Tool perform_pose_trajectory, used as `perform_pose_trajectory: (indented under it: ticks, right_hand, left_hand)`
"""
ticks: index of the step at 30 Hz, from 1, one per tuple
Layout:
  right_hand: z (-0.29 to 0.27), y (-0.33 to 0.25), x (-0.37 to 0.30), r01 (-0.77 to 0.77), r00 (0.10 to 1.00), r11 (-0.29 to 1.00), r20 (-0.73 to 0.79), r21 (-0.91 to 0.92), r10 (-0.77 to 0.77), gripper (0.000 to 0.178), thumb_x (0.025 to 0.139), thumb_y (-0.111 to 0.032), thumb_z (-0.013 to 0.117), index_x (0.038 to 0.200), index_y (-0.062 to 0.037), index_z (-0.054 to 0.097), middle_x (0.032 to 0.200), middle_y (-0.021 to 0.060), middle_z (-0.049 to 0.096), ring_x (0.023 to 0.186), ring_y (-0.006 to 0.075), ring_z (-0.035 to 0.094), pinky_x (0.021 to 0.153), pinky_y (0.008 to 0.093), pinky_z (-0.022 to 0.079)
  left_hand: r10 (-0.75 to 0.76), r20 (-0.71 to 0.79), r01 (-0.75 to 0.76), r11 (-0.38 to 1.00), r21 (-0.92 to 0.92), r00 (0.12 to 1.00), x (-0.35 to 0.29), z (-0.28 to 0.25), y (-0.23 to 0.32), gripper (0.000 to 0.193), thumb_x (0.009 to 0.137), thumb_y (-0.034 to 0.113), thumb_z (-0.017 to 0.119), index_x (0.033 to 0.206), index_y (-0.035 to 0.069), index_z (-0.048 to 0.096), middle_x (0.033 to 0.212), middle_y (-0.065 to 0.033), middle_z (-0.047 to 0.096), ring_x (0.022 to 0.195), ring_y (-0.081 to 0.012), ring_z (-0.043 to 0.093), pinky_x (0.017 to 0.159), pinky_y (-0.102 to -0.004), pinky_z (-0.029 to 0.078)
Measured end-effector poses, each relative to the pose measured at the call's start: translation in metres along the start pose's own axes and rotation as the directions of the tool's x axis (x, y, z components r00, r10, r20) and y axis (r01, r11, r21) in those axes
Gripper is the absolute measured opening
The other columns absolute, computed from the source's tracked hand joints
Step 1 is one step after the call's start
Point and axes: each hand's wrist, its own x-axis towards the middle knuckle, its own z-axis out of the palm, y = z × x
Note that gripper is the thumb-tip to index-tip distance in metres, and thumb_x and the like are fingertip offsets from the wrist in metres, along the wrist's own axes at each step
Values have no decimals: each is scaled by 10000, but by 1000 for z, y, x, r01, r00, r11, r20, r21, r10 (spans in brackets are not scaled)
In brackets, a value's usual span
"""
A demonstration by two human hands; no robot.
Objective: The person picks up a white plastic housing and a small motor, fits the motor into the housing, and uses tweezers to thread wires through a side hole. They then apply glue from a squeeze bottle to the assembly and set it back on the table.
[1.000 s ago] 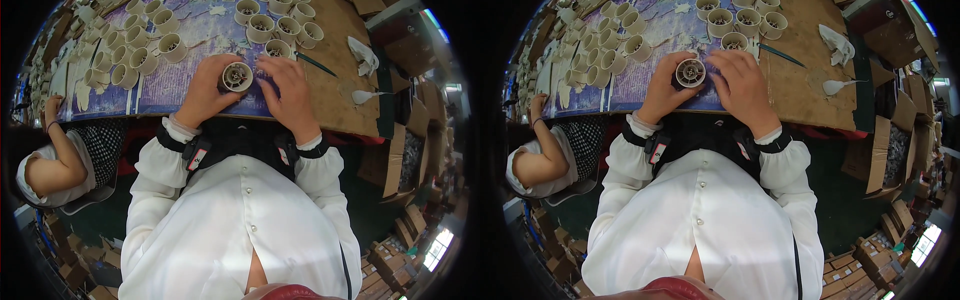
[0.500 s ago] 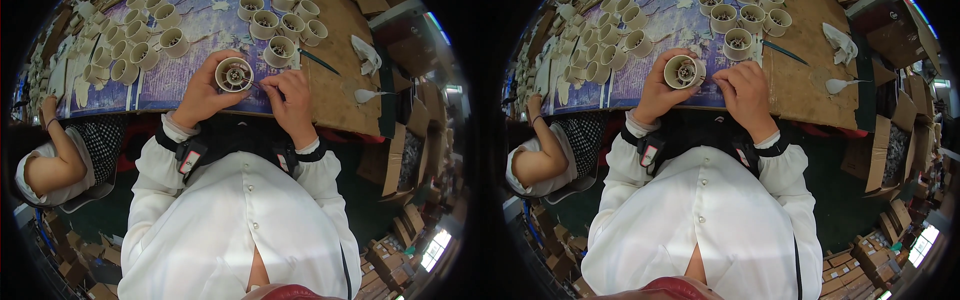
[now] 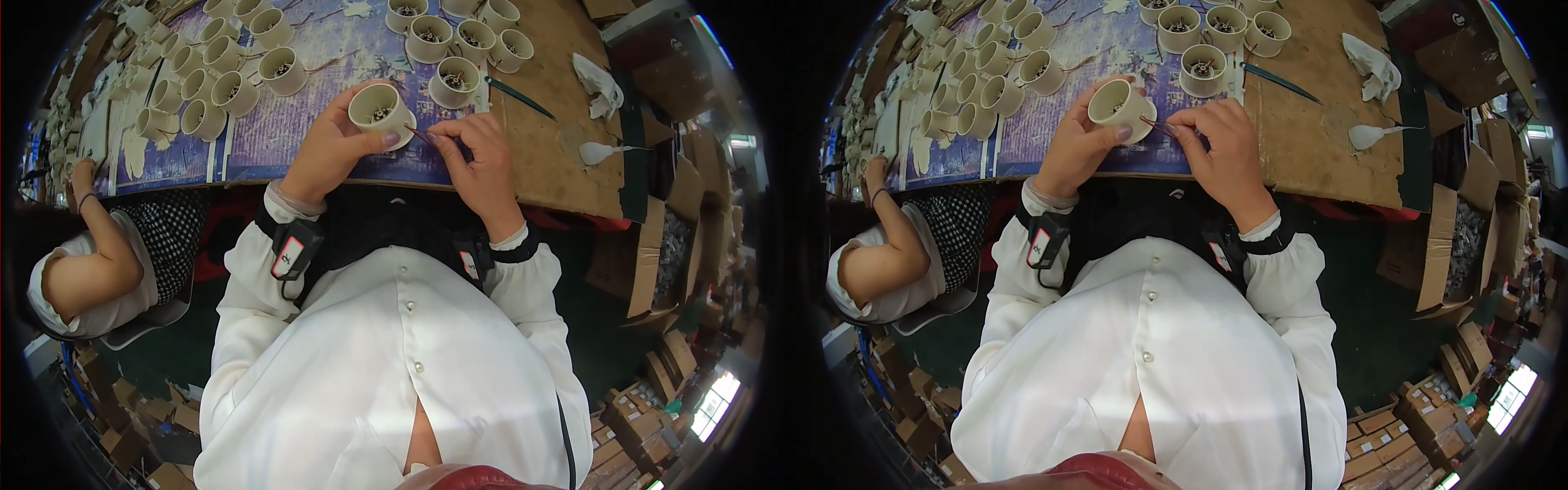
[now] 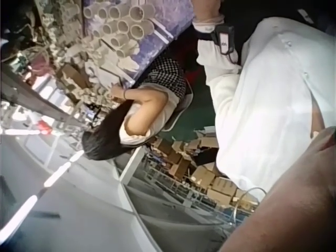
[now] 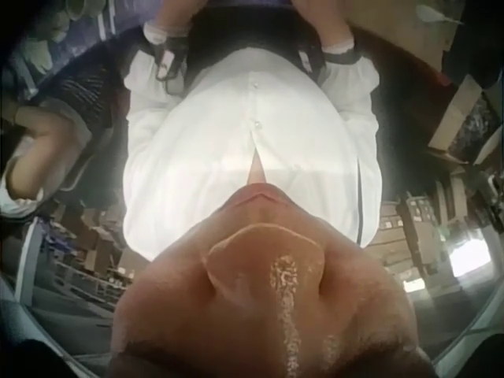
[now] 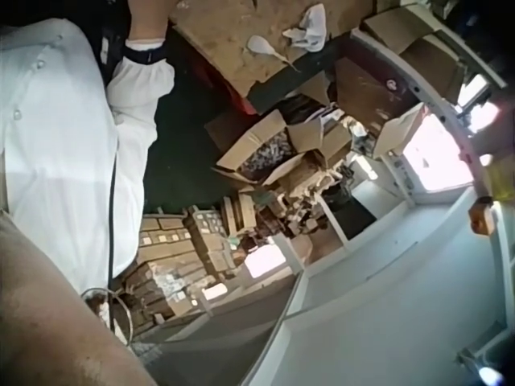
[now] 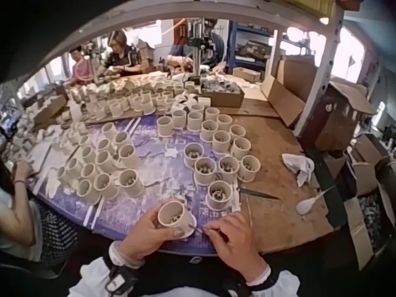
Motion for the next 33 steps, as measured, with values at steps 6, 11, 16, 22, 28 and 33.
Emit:
perform_pose_trajectory:
  ticks: [6,11,16,22,28,33]
  right_hand:
    - [-4,-6,24,-39,997,997,-61,68,43,92,837,-57,706,928,-42,705,855,61,659,822,206,573,744,309,457]
    - [-3,-7,30,-37,998,995,-52,94,42,93,844,-58,704,935,-39,705,857,43,667,814,178,568,754,290,457]
    - [-5,-7,23,-37,998,997,-44,62,40,93,843,-62,708,933,-37,705,878,49,668,816,177,573,757,284,458]
    - [-7,-5,12,-114,993,988,3,107,115,114,826,-69,717,938,-52,704,908,60,666,871,216,582,783,317,456]
    - [-6,-15,16,122,991,990,-70,72,-117,160,799,-48,722,951,-50,674,949,82,654,939,265,575,843,349,442]
    - [2,-6,11,78,997,992,-30,96,-75,169,790,-45,725,946,-54,660,954,84,648,936,276,570,842,356,440]
  left_hand:
    - [-376,109,391,882,-263,920,11,-9,13,432,973,311,601,1294,34,514,1133,-88,645,1009,-172,641,790,-274,551]
    - [-398,190,441,824,-357,897,12,-12,13,427,993,359,561,1271,35,532,1099,-79,661,923,-156,661,672,-230,555]
    - [-336,119,356,869,-343,934,10,-15,7,405,975,282,608,1275,24,517,1134,-77,643,992,-154,642,776,-255,557]
    - [-76,8,76,994,-83,997,2,-1,8,474,873,83,719,1284,12,493,1221,-84,596,1125,-170,584,963,-313,497]
    - [253,60,-260,936,238,966,-1,6,8,645,734,-61,799,1288,19,479,1299,-88,553,1183,-186,557,1025,-322,459]
    - [287,99,-304,891,339,953,-1,13,14,673,715,-42,820,1295,34,488,1314,-85,543,1192,-178,551,1028,-317,454]
